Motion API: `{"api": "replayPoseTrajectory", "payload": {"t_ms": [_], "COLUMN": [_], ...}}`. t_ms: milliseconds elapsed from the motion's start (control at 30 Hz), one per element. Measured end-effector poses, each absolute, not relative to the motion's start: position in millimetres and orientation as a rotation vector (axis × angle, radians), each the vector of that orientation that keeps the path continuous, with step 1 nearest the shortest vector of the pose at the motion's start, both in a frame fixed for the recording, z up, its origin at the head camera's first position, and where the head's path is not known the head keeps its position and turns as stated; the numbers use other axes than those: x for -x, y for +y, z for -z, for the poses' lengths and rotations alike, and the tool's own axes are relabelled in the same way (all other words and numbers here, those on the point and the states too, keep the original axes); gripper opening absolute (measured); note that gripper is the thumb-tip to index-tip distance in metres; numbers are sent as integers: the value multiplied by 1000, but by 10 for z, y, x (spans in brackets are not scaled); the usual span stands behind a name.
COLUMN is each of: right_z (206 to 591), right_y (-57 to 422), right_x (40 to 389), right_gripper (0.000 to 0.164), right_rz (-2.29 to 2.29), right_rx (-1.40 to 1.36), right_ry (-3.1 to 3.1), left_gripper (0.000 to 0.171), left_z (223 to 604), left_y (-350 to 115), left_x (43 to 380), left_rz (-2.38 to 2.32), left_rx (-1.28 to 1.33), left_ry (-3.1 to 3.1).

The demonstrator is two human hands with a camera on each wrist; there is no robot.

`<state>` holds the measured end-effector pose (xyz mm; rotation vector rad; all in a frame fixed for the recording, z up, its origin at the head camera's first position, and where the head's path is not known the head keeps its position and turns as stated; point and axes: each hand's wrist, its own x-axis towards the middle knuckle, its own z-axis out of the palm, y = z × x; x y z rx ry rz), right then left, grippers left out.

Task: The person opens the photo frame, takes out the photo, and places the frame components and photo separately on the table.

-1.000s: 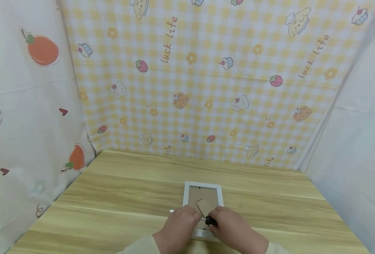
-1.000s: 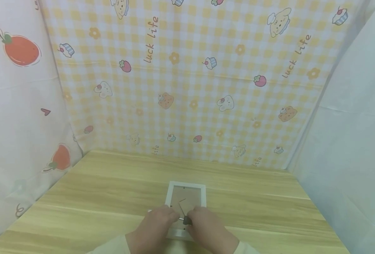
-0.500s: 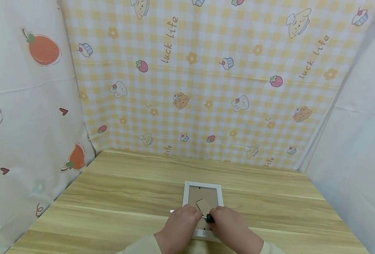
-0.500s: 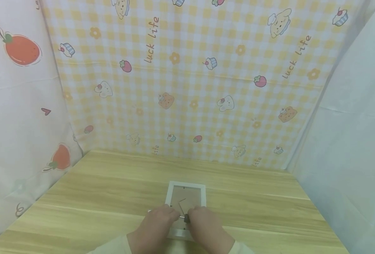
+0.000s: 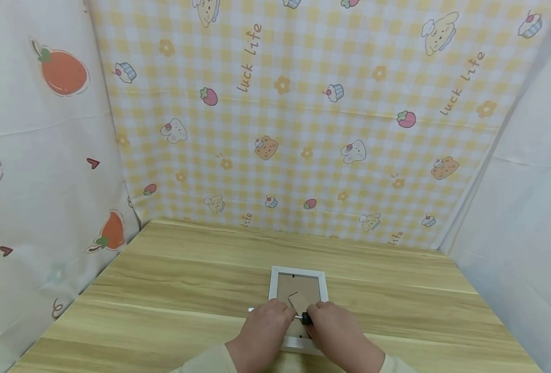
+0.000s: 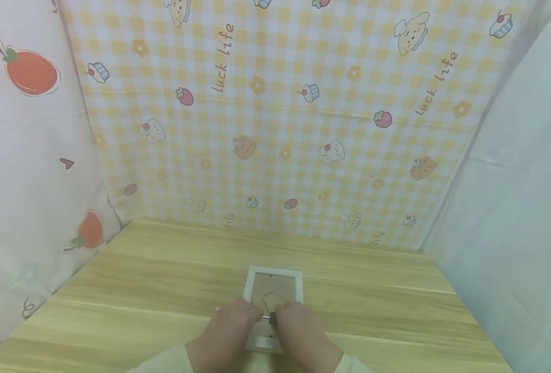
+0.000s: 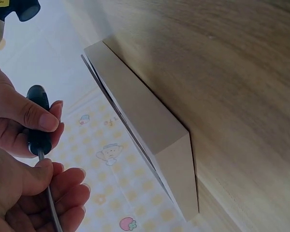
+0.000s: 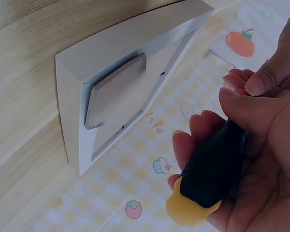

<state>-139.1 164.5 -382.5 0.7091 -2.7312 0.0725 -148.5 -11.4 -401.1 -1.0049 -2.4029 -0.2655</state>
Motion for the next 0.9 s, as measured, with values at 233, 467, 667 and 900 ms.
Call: {"api": "replayPoseTrajectory", "payload": {"t_ms": [233, 467, 667, 900], "right_z": [3826, 3804, 3788, 3802], "right_y": [1647, 1651, 1662, 1673], "right_x": [1389, 1374, 1370, 1373], "right_gripper": [28, 27, 26, 25], "right_rz": [-95, -153, -192, -216], "right_rx": [-739, -746, -737, -731], "right_ry": [-2732, -2757, -2777, -2806], "left_gripper": [12, 17, 18, 17], "left_z": [4008, 4018, 4010, 4009], "left_y": [-126, -131, -121, -114], "left_x": [1483, 1488, 1488, 1483], "left_rz": [263, 194, 154, 68], "left_rx": [1016, 1031, 1046, 1034], "left_ry": [-2404, -2383, -2383, -2400]}}
